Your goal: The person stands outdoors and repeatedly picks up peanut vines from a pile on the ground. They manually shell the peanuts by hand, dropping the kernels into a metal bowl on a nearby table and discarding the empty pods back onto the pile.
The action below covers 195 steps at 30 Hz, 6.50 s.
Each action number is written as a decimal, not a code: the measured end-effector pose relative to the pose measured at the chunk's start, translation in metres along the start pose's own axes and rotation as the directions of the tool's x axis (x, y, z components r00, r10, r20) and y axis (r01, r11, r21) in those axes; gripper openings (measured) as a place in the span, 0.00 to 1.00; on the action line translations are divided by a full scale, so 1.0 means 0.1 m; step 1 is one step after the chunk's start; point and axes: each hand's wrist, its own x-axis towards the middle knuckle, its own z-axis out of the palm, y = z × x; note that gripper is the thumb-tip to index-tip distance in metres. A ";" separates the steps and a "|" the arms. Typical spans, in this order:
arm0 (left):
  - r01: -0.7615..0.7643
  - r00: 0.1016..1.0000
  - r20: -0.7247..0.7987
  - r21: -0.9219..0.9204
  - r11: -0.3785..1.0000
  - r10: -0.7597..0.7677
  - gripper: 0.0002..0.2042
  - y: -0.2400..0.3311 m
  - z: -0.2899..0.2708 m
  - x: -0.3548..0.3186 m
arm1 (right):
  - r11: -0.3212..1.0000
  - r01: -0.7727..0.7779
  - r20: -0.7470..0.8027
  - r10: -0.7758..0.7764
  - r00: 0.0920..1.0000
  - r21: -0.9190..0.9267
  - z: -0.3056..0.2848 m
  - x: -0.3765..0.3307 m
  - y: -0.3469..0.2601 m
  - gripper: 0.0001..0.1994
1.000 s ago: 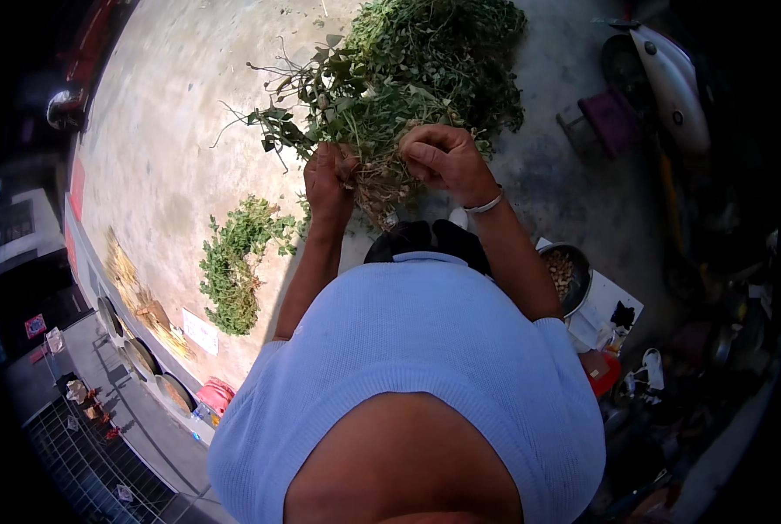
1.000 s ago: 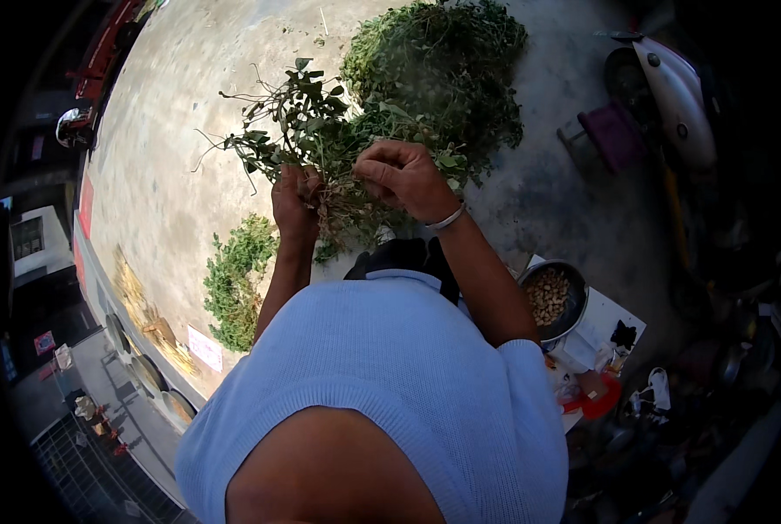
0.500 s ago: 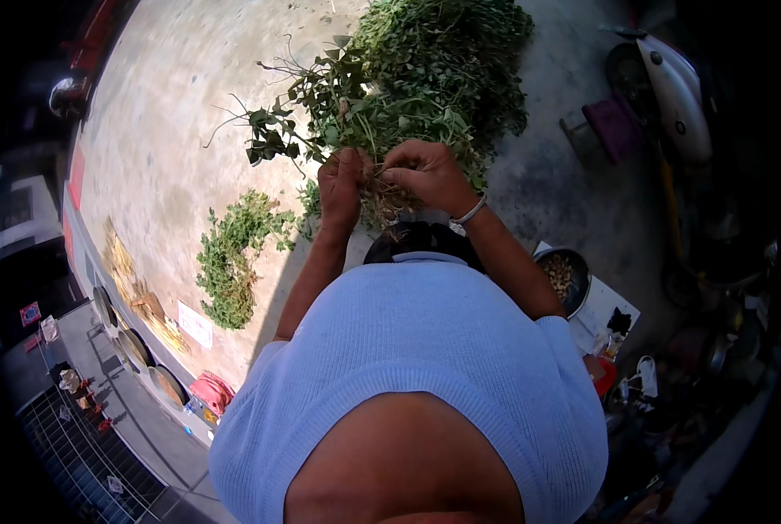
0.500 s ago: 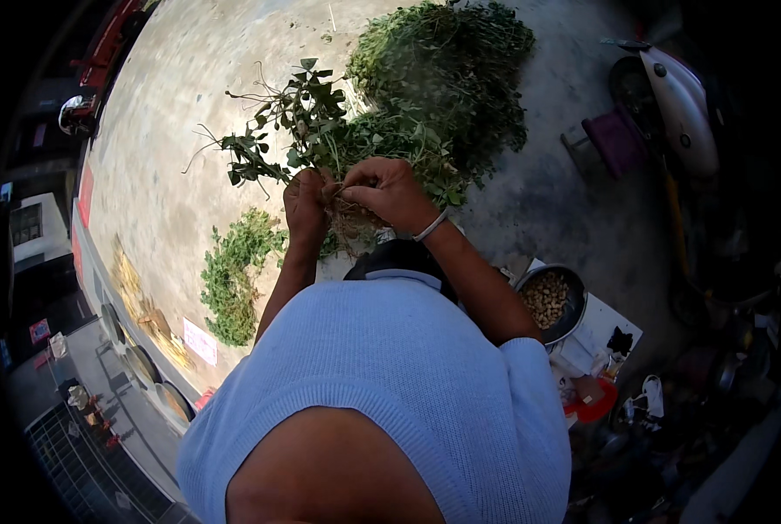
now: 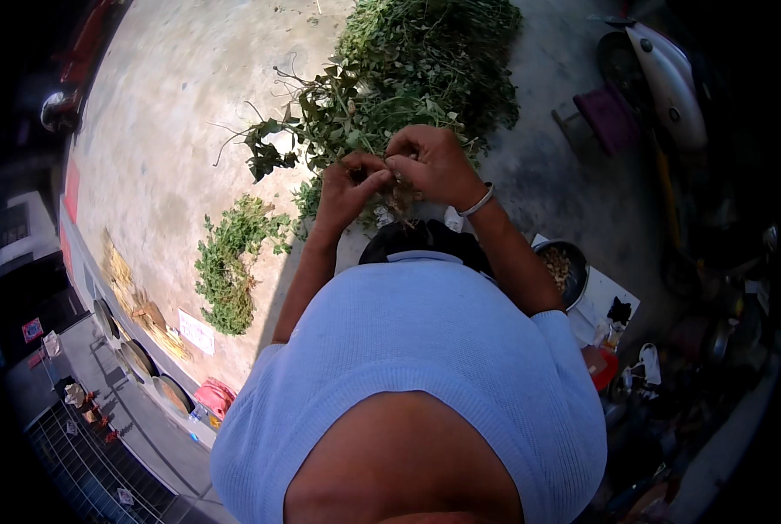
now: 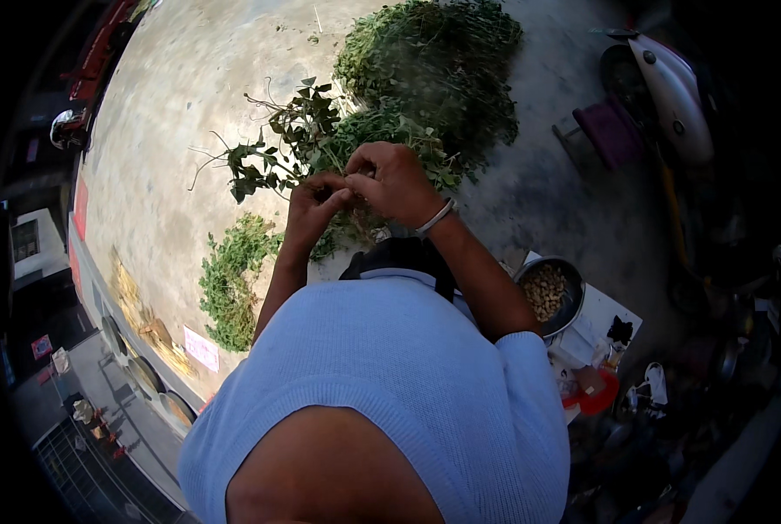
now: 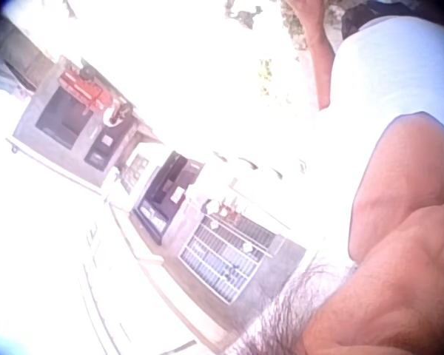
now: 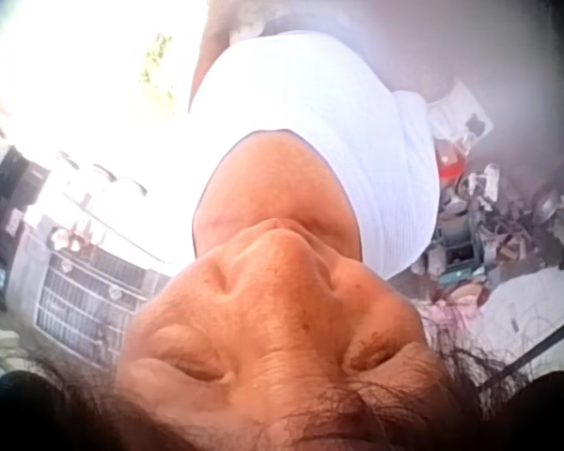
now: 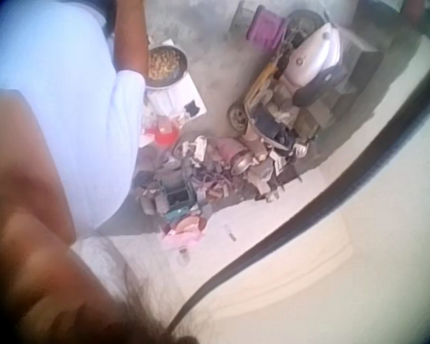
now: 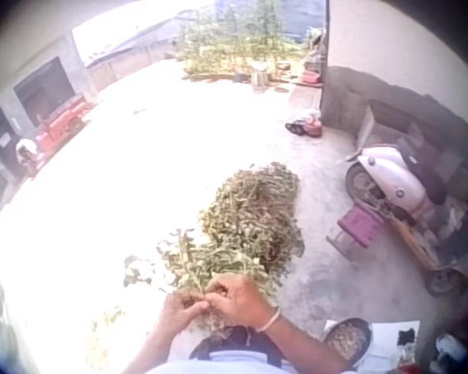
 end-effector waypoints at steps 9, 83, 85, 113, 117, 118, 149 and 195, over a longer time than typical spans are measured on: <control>0.024 1.000 0.003 -0.076 0.997 -0.024 0.03 0.03 -0.01 -0.02 | 0.752 -0.448 0.185 0.412 0.892 0.483 -0.18 -0.07 0.36 0.07; -0.217 0.861 -0.486 -0.617 0.757 -0.148 0.08 -0.32 -0.04 -0.13 | 0.965 -0.032 -0.111 0.003 0.994 -0.261 0.48 -0.45 0.37 0.05; -0.225 0.823 -0.531 -0.630 0.743 -0.201 0.08 -0.30 -0.03 -0.14 | 0.863 -0.183 -0.211 0.092 0.973 -0.471 0.39 -0.44 0.52 0.05; -0.084 0.881 -0.296 -0.866 0.493 -0.368 0.14 -0.18 -0.54 -0.03 | 0.956 -0.144 0.027 0.142 0.990 0.257 0.74 -0.36 1.18 0.07; -0.200 0.711 -0.510 -0.807 0.556 -0.484 0.14 0.12 -0.33 -0.01 | 0.971 -0.173 -0.142 0.197 0.970 0.168 0.65 -0.42 1.26 0.09; -0.148 0.779 -0.481 -0.764 0.628 -0.402 0.13 0.03 -0.36 -0.09 | 0.973 -0.188 -0.179 0.211 0.961 0.137 0.63 -0.41 1.23 0.09; -0.180 0.909 -0.413 -0.513 0.839 -0.058 0.14 0.10 -0.61 -0.24 | 0.752 -0.658 -0.718 0.480 0.504 0.040 -1.10 -2.48 1.76 0.07; -0.187 0.969 -0.217 -0.327 0.926 0.119 0.16 0.21 -0.61 -0.18 | 0.999 0.042 0.062 -0.041 0.997 -0.017 -0.10 -0.18 0.04 0.15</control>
